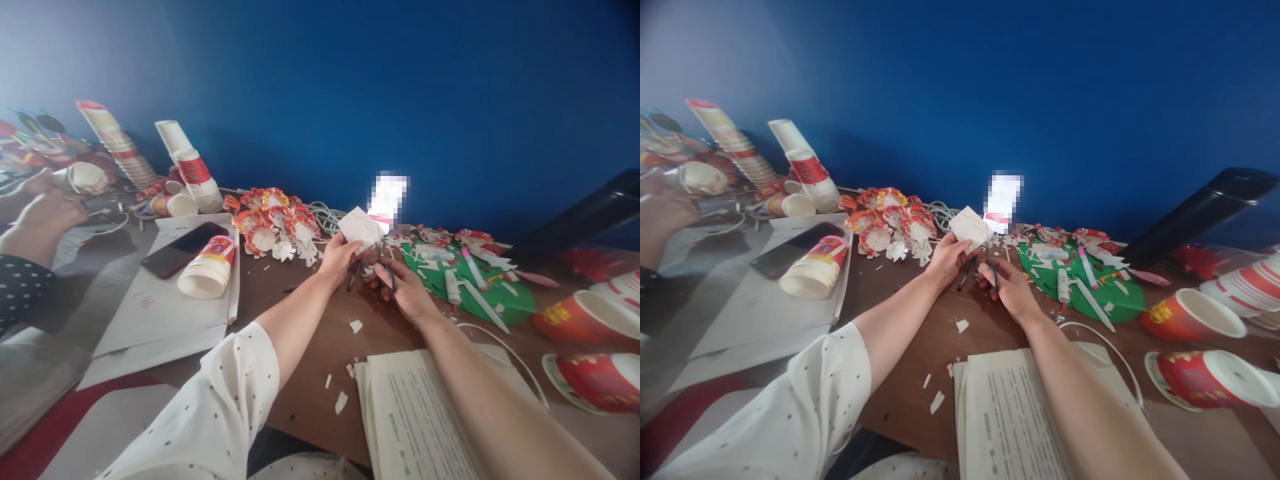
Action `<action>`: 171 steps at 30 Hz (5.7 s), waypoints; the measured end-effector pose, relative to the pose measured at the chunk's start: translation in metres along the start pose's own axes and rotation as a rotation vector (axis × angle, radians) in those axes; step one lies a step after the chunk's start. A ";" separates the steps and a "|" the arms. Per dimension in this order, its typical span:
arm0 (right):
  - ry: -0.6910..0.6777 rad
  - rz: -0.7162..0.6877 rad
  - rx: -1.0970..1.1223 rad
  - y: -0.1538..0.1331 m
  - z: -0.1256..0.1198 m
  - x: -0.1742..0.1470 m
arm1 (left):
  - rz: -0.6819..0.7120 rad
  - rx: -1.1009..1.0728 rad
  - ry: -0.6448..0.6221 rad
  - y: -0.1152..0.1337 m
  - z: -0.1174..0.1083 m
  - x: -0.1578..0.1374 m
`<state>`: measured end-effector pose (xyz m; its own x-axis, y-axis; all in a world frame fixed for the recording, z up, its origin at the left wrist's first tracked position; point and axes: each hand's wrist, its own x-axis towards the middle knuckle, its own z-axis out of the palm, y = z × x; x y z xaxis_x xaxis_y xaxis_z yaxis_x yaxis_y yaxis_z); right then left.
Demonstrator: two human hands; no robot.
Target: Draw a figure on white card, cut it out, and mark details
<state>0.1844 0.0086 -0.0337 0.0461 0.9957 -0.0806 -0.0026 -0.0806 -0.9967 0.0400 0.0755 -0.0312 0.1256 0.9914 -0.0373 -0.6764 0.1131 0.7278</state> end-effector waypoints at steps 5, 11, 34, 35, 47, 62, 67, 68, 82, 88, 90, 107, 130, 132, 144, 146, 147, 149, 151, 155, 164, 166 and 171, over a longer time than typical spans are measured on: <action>0.207 -0.081 0.244 -0.003 0.004 0.007 | -0.084 0.014 -0.021 0.002 0.003 -0.004; 0.268 -0.186 0.220 -0.006 -0.002 0.015 | -0.239 0.049 -0.076 -0.003 0.011 -0.013; 0.247 -0.116 0.147 -0.012 -0.015 0.015 | -0.135 0.162 -0.072 0.014 -0.005 0.001; 0.193 -0.068 0.134 -0.010 -0.012 0.011 | -0.129 0.134 -0.032 0.015 -0.005 0.002; 0.029 0.015 -0.099 -0.009 -0.004 -0.001 | -0.132 0.136 0.030 0.010 -0.001 0.000; -0.001 0.000 -0.140 -0.015 -0.004 -0.006 | -0.101 0.118 -0.039 0.008 -0.003 -0.001; -0.003 -0.017 -0.191 -0.014 -0.004 -0.005 | -0.112 0.074 -0.019 0.009 -0.001 -0.001; -0.001 -0.021 -0.199 -0.014 -0.004 -0.004 | -0.113 0.072 -0.019 0.009 -0.001 -0.001; 0.006 -0.038 -0.237 -0.012 -0.005 -0.004 | -0.115 0.063 -0.001 0.008 0.000 -0.002; 0.015 -0.047 -0.250 -0.012 -0.004 -0.004 | -0.104 0.053 -0.016 0.007 -0.001 -0.001; 0.016 -0.041 -0.256 -0.012 -0.004 -0.004 | -0.100 0.049 -0.024 0.007 -0.002 -0.001; 0.028 -0.030 -0.288 -0.013 -0.004 -0.005 | -0.113 0.073 -0.019 0.008 -0.003 -0.001; 0.009 -0.051 -0.340 -0.012 -0.006 -0.003 | -0.101 0.069 -0.065 0.006 -0.004 0.002; 0.012 -0.061 -0.345 -0.013 -0.005 -0.004 | -0.090 0.056 -0.101 0.006 -0.003 0.001; -0.006 -0.052 -0.269 -0.014 -0.003 -0.006 | -0.079 0.125 -0.139 0.004 -0.003 0.001; -0.018 -0.070 -0.301 -0.015 -0.004 -0.006 | -0.074 0.130 -0.142 0.004 -0.004 0.001; -0.022 -0.079 -0.317 -0.015 -0.004 -0.006 | -0.072 0.130 -0.144 0.003 -0.005 0.002; -0.024 -0.093 -0.344 -0.014 -0.005 -0.006 | -0.070 0.126 -0.149 0.002 -0.005 0.002; -0.022 -0.096 -0.359 -0.013 -0.006 -0.005 | -0.076 0.118 -0.146 0.002 -0.004 0.002; -0.026 -0.090 -0.370 -0.012 -0.008 -0.003 | -0.103 0.115 -0.137 0.006 -0.002 0.001; -0.032 -0.101 -0.377 -0.010 -0.011 -0.001 | -0.140 0.121 -0.126 0.011 0.001 -0.002; -0.030 -0.095 -0.381 -0.011 -0.010 -0.002 | -0.141 0.111 -0.123 0.010 0.001 -0.002; -0.024 -0.091 -0.367 -0.011 -0.009 -0.002 | -0.143 0.090 -0.127 0.009 0.001 -0.002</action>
<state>0.1933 0.0066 -0.0221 0.0058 1.0000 0.0037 0.3585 0.0014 -0.9335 0.0343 0.0748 -0.0242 0.3096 0.9488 -0.0624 -0.5779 0.2399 0.7800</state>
